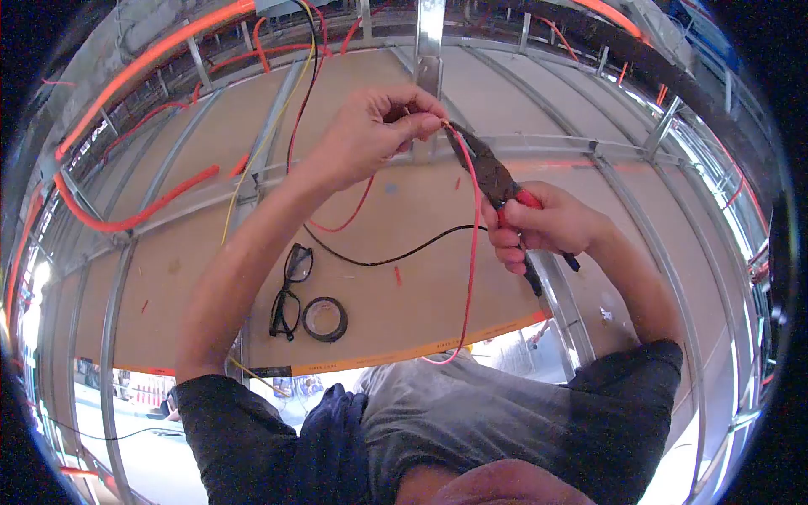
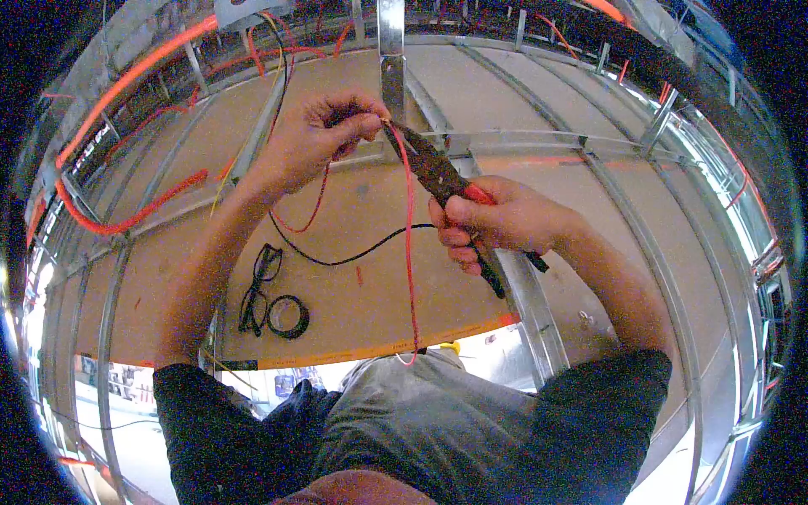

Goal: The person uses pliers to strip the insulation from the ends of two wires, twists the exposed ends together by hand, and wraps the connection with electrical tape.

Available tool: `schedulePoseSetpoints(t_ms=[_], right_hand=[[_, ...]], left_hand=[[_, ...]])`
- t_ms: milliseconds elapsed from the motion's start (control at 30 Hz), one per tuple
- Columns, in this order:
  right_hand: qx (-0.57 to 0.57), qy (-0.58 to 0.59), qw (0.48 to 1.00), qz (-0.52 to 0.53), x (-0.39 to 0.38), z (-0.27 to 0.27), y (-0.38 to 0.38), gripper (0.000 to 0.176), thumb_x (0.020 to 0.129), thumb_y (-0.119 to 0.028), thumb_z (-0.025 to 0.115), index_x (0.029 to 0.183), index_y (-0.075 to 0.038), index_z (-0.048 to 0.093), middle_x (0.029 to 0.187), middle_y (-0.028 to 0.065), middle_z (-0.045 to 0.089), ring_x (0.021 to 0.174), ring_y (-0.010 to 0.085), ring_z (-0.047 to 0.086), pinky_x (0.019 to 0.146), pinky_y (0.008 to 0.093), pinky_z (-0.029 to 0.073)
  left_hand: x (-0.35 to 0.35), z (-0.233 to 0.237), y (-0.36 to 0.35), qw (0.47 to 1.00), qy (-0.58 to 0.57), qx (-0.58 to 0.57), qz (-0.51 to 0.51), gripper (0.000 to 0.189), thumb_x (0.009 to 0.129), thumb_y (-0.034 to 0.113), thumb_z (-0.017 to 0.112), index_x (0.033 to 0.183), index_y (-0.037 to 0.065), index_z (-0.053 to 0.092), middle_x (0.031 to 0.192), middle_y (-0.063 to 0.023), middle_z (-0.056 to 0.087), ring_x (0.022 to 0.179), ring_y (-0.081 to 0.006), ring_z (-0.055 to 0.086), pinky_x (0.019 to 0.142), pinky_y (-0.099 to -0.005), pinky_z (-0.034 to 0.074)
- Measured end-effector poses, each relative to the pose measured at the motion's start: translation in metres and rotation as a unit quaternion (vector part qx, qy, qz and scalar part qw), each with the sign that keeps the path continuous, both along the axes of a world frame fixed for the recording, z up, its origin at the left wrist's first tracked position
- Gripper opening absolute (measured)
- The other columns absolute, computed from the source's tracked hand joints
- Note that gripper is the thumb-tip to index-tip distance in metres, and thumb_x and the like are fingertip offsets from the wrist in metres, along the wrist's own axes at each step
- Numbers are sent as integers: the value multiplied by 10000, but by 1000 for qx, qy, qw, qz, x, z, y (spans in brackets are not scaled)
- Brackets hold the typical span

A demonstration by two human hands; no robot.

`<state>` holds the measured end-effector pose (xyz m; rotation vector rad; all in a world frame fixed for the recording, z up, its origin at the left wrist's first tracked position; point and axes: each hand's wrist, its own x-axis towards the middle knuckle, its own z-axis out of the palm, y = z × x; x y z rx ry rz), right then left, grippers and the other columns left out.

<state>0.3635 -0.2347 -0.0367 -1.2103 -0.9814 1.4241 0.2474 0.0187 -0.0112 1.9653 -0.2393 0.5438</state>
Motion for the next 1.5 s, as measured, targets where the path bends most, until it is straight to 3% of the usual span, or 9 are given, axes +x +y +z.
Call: schedulePoseSetpoints(t_ms=[567,700,767,900,967,1033,1200,1400,1500], right_hand=[[-41,15,996,73,-16,-2,11,331,986,-353,576,906,-48,474,724,32,465,642,191,511,620,401,495],[-27,-38,999,-11,-34,-6,31,318,998,-356,557,902,-61,489,743,28,491,677,175,546,634,367,501],[-12,-73,996,-46,-47,0,40,307,1004,-353,548,911,-65,495,754,23,500,692,167,558,642,357,505],[-5,-149,984,-98,-70,6,47,309,1017,-311,522,821,-72,547,698,9,569,631,136,594,607,321,513],[4,-163,981,-108,-80,7,52,323,1015,-318,523,815,-67,557,683,9,576,619,132,595,607,315,514],[3,-189,976,-106,-92,8,55,186,1031,-236,504,986,-55,509,757,15,541,667,124,568,631,297,492],[64,-294,950,-82,-120,11,62,134,1022,-176,489,1036,-43,502,736,9,535,655,102,545,613,277,468],[112,-426,895,-72,-130,11,71,164,978,-166,533,1057,-22,538,733,61,583,665,175,595,628,329,473],[91,-517,851,-36,-118,17,76,200,954,-176,560,1061,-8,577,746,102,620,700,237,638,652,371,484]], left_hand=[[-21,-2,15,998,-8,10,-55,83,903,45,659,953,54,724,802,41,636,734,-36,548,654,-202,440],[-18,1,35,998,13,17,-63,125,893,87,690,1013,58,711,796,40,632,746,-42,567,665,-218,461],[-23,-2,35,985,-82,65,136,217,883,159,726,1051,31,676,774,13,633,748,-55,588,681,-230,483],[-74,13,13,963,-86,83,240,288,885,227,742,1027,-6,650,828,-40,651,747,-83,606,684,-234,499],[-102,24,-11,972,80,2,222,331,901,234,729,1056,-32,609,906,-92,658,777,-115,635,680,-245,523],[-115,14,-23,976,82,-56,193,374,905,227,724,1118,-40,572,943,-104,655,790,-131,652,682,-253,538],[-141,11,-35,954,107,-266,90,466,917,186,699,1234,-57,459,1019,-146,624,793,-202,692,728,-302,586],[-172,-2,-41,945,70,-273,167,415,952,146,635,1293,3,447,956,-101,637,737,-197,671,672,-308,569],[-190,-1,-40,943,72,-278,168,512,941,83,637,1345,-56,354,971,-125,588,771,-208,686,649,-313,561]])
